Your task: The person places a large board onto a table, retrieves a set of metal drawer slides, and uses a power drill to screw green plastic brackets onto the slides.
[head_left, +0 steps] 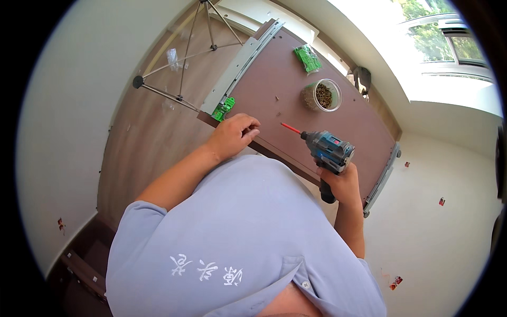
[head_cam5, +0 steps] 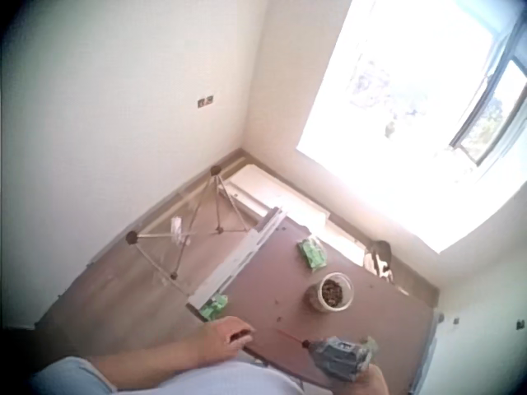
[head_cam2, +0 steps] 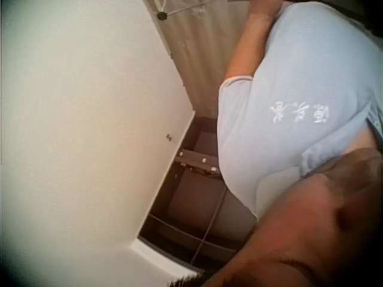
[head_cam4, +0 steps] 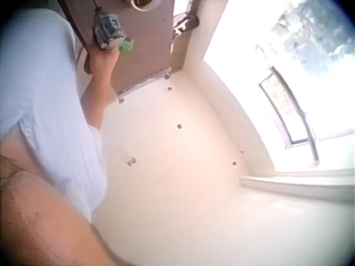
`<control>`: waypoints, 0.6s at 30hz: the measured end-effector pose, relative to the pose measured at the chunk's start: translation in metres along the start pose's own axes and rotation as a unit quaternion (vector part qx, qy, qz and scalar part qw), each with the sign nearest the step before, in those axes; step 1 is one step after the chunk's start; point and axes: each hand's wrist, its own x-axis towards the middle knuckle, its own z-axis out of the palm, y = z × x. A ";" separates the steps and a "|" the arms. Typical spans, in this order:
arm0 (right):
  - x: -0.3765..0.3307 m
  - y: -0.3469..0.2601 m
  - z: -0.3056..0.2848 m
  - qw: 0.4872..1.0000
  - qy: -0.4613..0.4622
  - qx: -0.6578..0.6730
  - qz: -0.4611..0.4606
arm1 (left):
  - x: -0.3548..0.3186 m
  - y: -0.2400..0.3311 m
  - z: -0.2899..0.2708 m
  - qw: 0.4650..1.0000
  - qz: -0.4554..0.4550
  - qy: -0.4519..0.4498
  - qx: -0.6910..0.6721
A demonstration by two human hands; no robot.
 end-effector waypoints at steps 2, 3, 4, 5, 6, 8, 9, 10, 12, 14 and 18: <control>-0.009 0.027 -0.011 0.997 0.034 0.063 0.026 | 0.034 0.007 0.022 0.999 -0.006 -0.027 0.036; -0.013 0.037 -0.015 0.996 0.036 0.074 0.015 | 0.050 0.009 0.034 0.997 -0.003 -0.030 0.069; -0.017 0.045 -0.018 0.995 0.043 0.083 0.020 | 0.063 0.009 0.044 0.994 -0.010 -0.044 0.104; -0.021 0.051 -0.020 0.994 0.049 0.093 0.026 | 0.074 0.009 0.053 0.990 -0.014 -0.048 0.134; -0.023 0.056 -0.021 0.993 0.053 0.109 0.001 | 0.085 0.007 0.060 0.984 -0.028 -0.060 0.168; -0.025 0.062 -0.023 0.992 0.058 0.110 0.011 | 0.095 0.005 0.070 0.975 -0.032 -0.075 0.207; -0.025 0.064 -0.023 0.992 0.055 0.112 0.010 | 0.097 0.004 0.072 0.974 -0.021 -0.075 0.214; -0.024 0.065 -0.024 0.993 0.054 0.107 0.002 | 0.097 0.004 0.071 0.972 -0.012 -0.076 0.220; -0.021 0.066 -0.023 0.994 0.048 0.096 -0.014 | 0.090 0.003 0.067 0.981 0.024 -0.053 0.186; -0.017 0.064 -0.021 0.994 0.035 0.103 -0.015 | 0.080 0.004 0.059 0.990 -0.003 -0.053 0.131; -0.007 0.051 -0.013 0.992 0.005 0.119 -0.033 | 0.055 0.006 0.042 0.983 -0.147 -0.089 -0.062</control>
